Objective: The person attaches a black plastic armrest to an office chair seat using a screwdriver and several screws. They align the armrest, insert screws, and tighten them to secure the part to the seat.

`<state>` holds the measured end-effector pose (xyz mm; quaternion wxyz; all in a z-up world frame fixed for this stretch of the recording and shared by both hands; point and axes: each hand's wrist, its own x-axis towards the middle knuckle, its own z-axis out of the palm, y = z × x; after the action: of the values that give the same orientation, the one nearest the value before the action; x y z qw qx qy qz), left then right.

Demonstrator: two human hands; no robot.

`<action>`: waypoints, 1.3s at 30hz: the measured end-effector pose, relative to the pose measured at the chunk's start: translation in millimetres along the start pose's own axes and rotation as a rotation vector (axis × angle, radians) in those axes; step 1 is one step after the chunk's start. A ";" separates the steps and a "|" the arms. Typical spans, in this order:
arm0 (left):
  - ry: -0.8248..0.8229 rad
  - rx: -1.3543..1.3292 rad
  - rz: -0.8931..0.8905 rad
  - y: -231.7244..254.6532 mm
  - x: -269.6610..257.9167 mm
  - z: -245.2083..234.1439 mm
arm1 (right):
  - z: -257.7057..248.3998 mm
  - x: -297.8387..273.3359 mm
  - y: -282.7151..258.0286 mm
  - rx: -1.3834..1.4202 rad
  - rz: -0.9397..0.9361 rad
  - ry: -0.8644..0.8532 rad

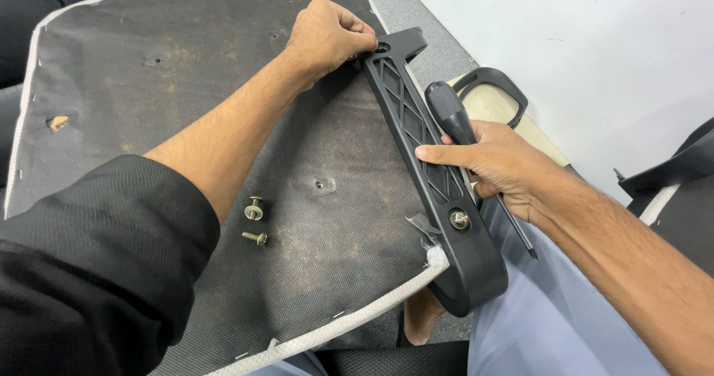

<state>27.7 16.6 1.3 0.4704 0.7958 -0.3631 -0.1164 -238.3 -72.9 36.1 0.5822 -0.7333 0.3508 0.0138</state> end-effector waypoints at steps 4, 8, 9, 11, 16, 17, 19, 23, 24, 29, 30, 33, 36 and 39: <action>0.008 0.005 -0.009 -0.1 0.7 1.6 | -1.7 0.1 -0.3 -0.005 0.002 -0.008; -0.009 0.011 -0.030 -7.6 3.6 2.9 | -1.7 0.8 0.4 0.005 0.015 -0.014; -0.042 -0.115 -0.038 -9.7 5.3 0.9 | -1.3 1.1 -0.1 0.006 0.022 -0.013; -0.111 -0.366 -0.052 -11.1 9.9 -3.1 | -2.2 0.8 -0.9 0.010 0.034 -0.009; 0.076 -0.304 0.027 0.4 9.7 4.9 | -2.4 -0.6 -0.7 0.014 0.003 -0.020; 0.124 -0.293 0.063 3.9 6.9 7.1 | -2.9 -1.2 -0.9 0.009 0.005 -0.012; 0.148 -0.221 0.073 8.2 -3.0 8.1 | -3.0 -1.9 -1.0 0.022 0.005 -0.023; 0.118 -0.161 0.076 17.6 -19.3 3.4 | -2.8 -3.9 -1.5 0.048 0.005 -0.025; 0.115 -0.142 0.076 20.4 -21.8 2.5 | -2.8 -4.5 -1.9 0.048 0.008 -0.022; 0.132 -0.094 0.048 32.2 -25.9 1.8 | -3.7 -4.2 -0.6 0.018 0.006 -0.004; 0.111 -0.068 0.055 32.9 -26.4 1.5 | -3.8 -4.0 0.4 0.019 0.002 -0.005; 0.061 0.020 0.072 33.5 -26.6 1.9 | -5.3 -2.5 2.9 0.025 -0.011 -0.011; 0.035 0.076 0.048 30.4 -24.9 3.9 | -5.7 -0.1 3.9 0.034 -0.020 -0.023; 0.001 0.053 -0.001 26.7 -18.4 9.2 | -5.5 0.1 4.5 0.034 -0.012 -0.016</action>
<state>-2.7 15.4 15.8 0.4491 0.8083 -0.3655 -0.1067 -242.7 -78.0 34.0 0.5973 -0.7255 0.3419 0.0100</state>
